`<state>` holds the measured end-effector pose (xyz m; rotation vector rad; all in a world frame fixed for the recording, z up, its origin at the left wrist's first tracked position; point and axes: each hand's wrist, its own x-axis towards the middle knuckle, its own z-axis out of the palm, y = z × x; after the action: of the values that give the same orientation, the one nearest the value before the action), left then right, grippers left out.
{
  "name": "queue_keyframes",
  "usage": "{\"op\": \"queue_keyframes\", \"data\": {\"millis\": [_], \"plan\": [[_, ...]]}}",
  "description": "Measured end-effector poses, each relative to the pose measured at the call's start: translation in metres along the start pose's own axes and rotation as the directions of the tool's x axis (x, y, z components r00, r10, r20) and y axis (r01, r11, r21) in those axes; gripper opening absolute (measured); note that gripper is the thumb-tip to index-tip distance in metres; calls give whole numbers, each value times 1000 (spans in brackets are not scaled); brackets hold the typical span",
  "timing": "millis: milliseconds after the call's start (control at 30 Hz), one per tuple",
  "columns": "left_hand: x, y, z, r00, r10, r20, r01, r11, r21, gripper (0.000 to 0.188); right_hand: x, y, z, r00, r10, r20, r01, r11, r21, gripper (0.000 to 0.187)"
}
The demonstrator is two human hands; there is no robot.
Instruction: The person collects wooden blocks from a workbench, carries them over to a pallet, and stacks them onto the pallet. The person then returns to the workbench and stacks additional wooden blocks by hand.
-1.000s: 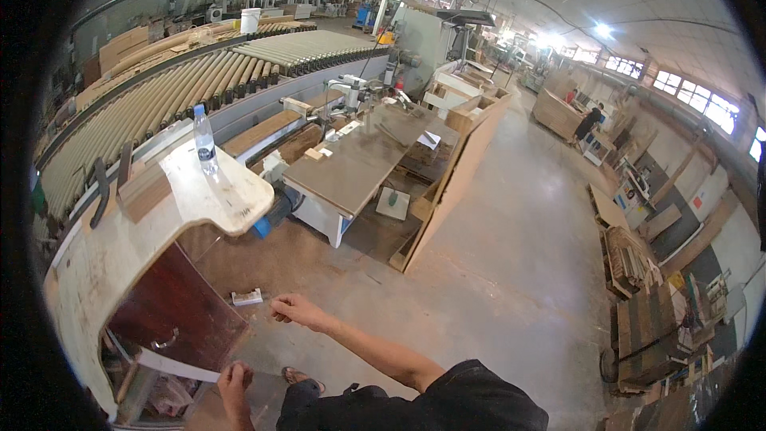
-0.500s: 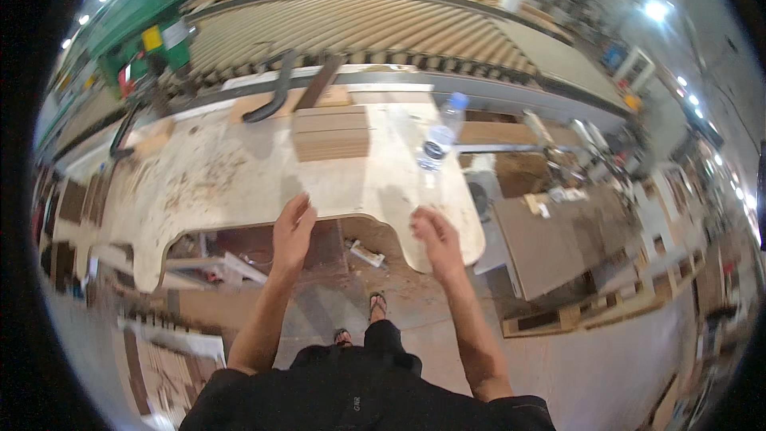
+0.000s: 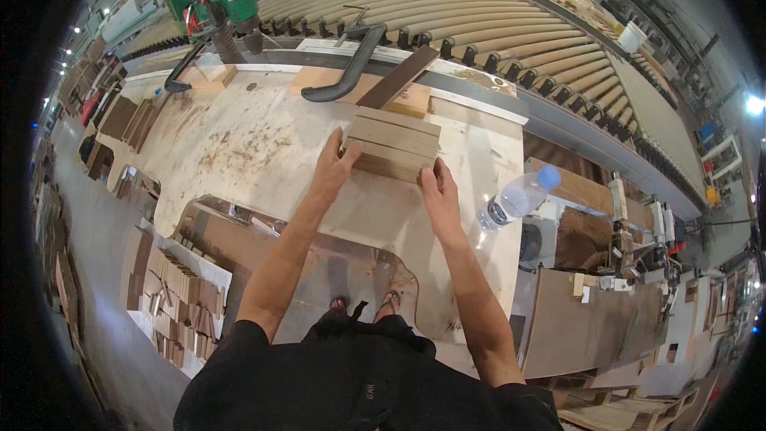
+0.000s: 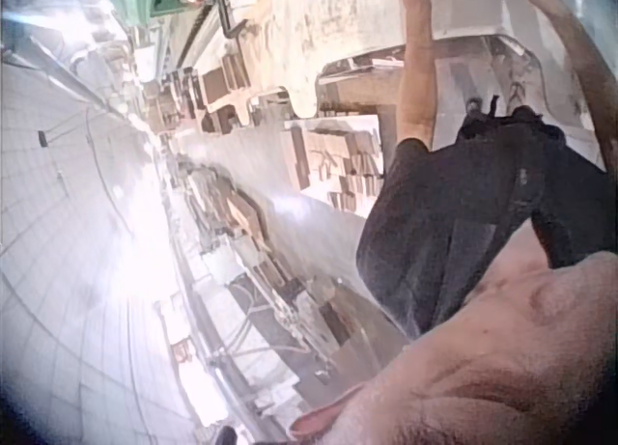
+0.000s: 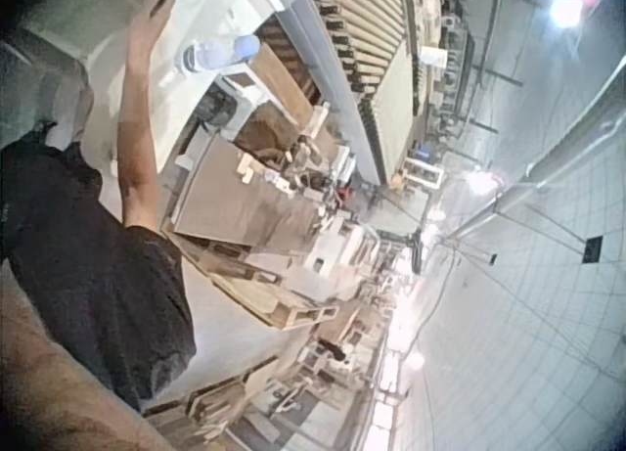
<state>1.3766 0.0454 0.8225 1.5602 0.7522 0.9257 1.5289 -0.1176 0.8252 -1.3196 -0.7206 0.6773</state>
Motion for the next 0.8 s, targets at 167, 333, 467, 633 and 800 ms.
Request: {"op": "queue_keyframes", "data": {"millis": [167,333,467,633,800], "plan": [[-5,-2,6,992,-7,125,19,995,-98,54,0,-1,11,1000,-29,-9,29,998,-57,48],[-5,3,5,995,-53,87,58,997,-52,48,-2,-6,18,998,-50,-42,45,992,-115,46],[-7,0,0,996,18,87,-13,998,-54,49,-9,-4,25,993,73,-88,-75,997,-23,46],[-9,6,-27,980,-142,141,146,989,-19,49,-39,7,46,994,-88,-60,89,996,8,52],[-1,10,-51,956,-143,256,172,980,-96,50,-74,-2,66,997,66,-38,-66,998,0,58]]}}
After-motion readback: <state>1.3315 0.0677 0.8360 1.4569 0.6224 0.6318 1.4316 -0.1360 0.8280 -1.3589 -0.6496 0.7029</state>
